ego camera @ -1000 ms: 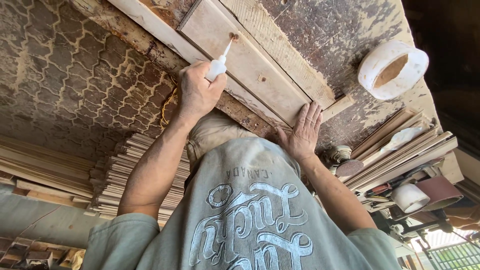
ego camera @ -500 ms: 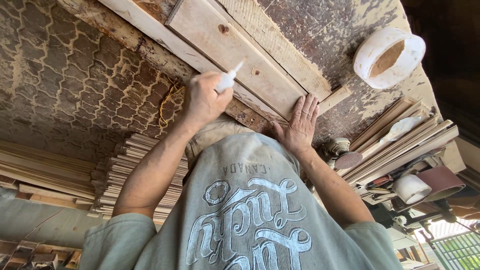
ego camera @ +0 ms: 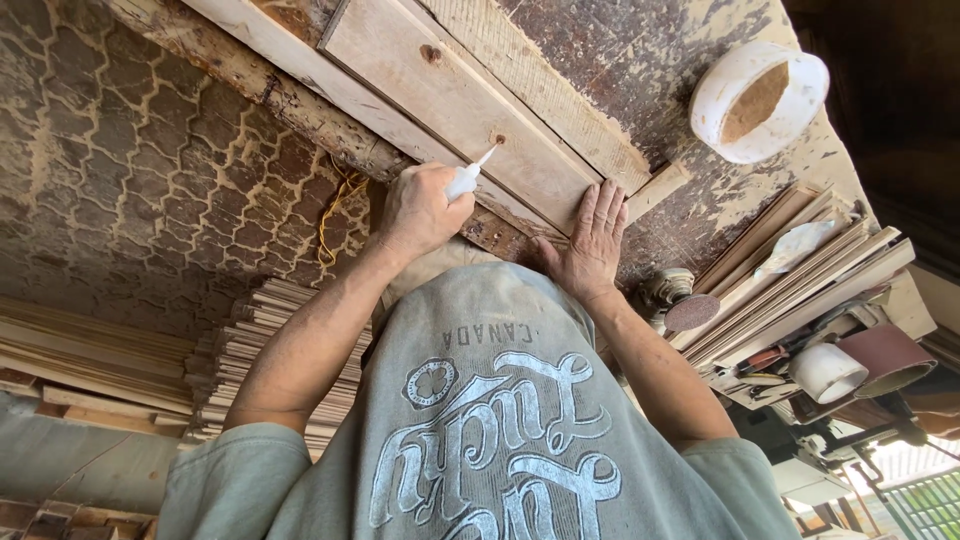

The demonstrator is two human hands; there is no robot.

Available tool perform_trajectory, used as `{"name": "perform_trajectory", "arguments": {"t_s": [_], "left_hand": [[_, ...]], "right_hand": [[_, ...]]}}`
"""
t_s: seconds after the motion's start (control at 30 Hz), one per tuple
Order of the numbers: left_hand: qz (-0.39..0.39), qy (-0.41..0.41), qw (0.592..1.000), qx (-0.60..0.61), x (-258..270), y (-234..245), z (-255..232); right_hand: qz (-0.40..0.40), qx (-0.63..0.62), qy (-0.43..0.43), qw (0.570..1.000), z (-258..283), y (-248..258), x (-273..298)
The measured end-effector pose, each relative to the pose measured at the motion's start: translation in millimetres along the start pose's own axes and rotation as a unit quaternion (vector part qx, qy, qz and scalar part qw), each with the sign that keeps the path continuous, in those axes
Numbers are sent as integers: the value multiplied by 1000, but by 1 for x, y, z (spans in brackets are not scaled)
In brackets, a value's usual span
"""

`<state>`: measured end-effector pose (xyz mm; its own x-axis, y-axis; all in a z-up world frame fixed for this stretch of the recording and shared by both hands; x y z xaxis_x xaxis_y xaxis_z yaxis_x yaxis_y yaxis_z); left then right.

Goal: Sanding the edges of small wooden boards with a power tool and applying wood glue to joints.

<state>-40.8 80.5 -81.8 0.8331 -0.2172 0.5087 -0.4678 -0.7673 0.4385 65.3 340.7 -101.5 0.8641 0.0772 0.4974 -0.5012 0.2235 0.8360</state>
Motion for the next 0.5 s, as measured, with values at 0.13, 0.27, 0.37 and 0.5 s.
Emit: {"name": "perform_trajectory", "arguments": {"t_s": [0.13,0.27,0.37,0.5], "left_hand": [[-4,1,1000,-10,2,-3,2],[-11,14,999,-28,8,-4,-4],[-28,-68,997,-29,12,-5,-51],[-23,-199,980,-9,32,-33,-98]], "right_hand": [[-15,-15,-4,1000,-3,1,1],[-67,-56,-2,996,5,15,5],[-107,-171,-14,979,20,49,10],[-8,-502,-75,862,33,30,6]]}}
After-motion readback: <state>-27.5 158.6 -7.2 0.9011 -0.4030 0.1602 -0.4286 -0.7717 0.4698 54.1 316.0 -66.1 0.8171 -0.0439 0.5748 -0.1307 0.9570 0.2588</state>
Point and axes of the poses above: each hand's wrist, its own x-axis away from the middle knuckle, its own y-axis out of the back of the hand, z = x × y, the point moved 9 cm from there along -x, towards the middle knuckle, and after that the axes turned 2 degrees about x, right-handed, at the moved point
